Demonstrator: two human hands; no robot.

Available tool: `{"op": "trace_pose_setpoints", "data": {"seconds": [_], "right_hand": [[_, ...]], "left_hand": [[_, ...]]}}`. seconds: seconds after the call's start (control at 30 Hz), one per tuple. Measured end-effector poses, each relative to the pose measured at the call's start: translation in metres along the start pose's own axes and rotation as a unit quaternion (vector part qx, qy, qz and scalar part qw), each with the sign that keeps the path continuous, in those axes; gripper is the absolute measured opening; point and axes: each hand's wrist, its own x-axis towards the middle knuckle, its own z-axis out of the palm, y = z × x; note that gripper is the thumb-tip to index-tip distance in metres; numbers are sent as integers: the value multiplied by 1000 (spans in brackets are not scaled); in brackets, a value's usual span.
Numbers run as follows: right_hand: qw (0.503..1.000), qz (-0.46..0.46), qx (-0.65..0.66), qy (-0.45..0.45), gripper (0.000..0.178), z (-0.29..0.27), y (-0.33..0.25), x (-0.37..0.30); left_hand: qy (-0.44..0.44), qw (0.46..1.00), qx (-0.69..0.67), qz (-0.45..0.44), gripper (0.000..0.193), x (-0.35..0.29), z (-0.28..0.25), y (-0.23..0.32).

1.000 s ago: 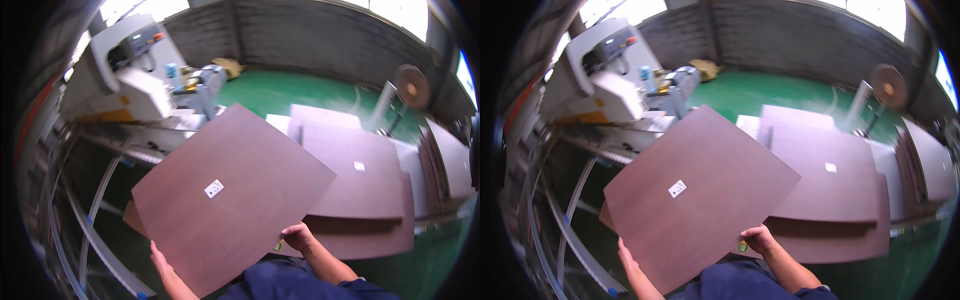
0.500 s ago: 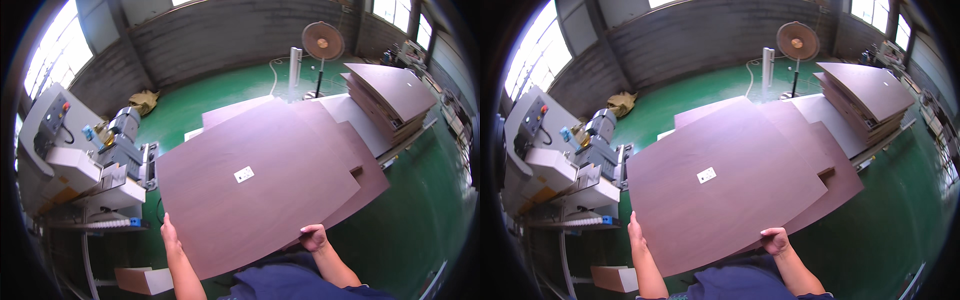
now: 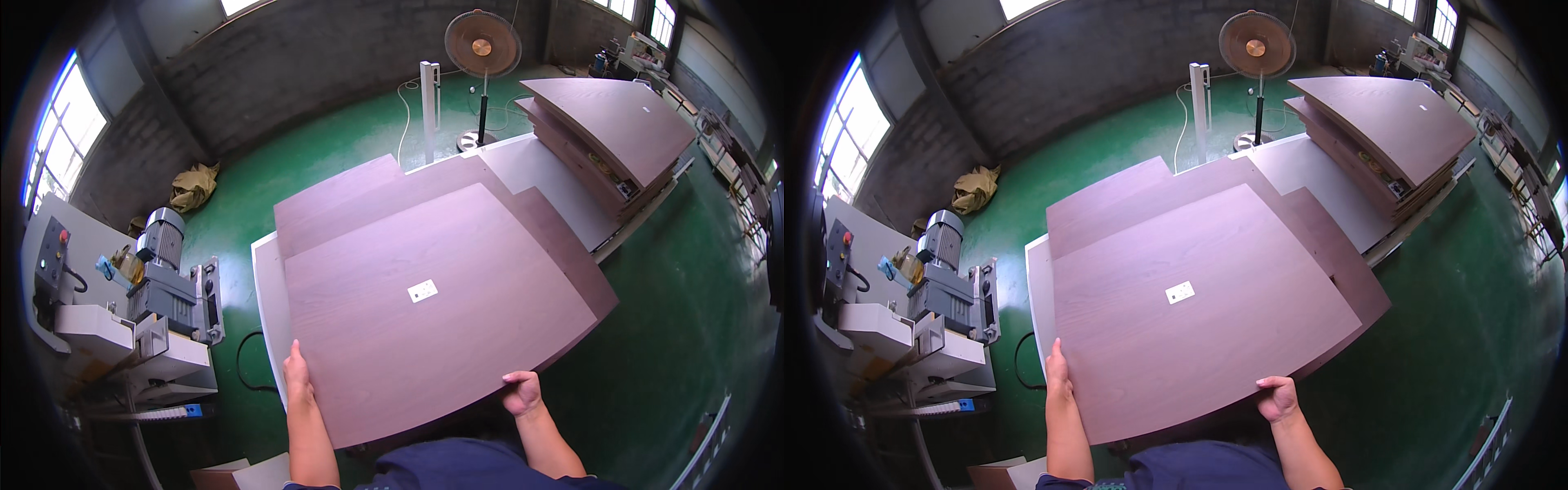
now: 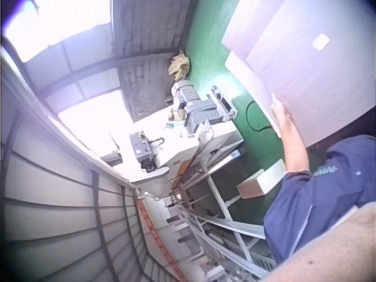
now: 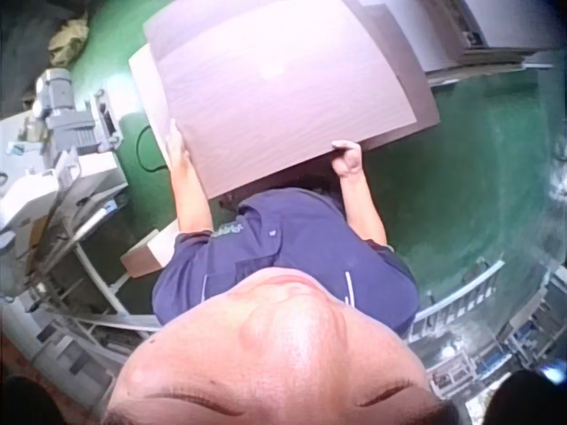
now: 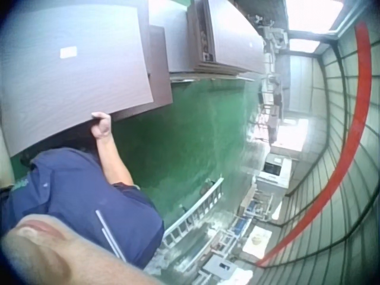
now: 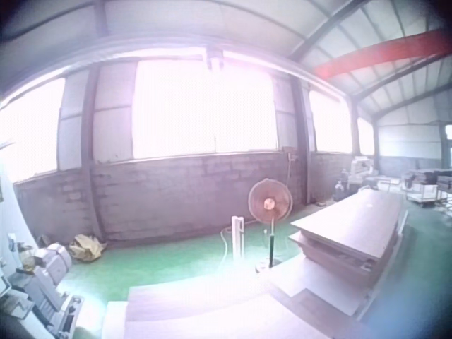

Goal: The person unloads wood panels from a machine's conveyor rollers one by one and stacks them onto an adjacent table by hand.

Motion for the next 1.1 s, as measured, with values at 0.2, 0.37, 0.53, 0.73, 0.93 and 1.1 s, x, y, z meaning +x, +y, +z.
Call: {"op": "trace_pose_setpoints", "data": {"seconds": [0.2, 0.37, 0.53, 0.73, 0.93, 1.1], "right_hand": [[999, 27, -38, -18, 39, 57, -24, 32], [960, 143, -220, 93, 26, 14, -33, 34], [952, -3, -269, 146, 42, 11, -55, 24], [919, -116, -355, 129, 34, 25, -67, 94], [888, -112, -392, 214, 35, 30, -72, 127], [833, -144, -479, 236, 34, 39, -75, 128]], "left_hand": [[-7, 999, 54, 2, 62, 27, 33, 24], [182, 856, 476, 91, 81, 8, 56, 35], [91, 906, 389, 139, 76, 22, 45, -18], [118, 900, 383, 170, 73, 21, 74, -15], [129, 898, 389, 158, 72, 13, 88, -2], [149, 895, 388, 162, 67, 12, 102, -6]]}}
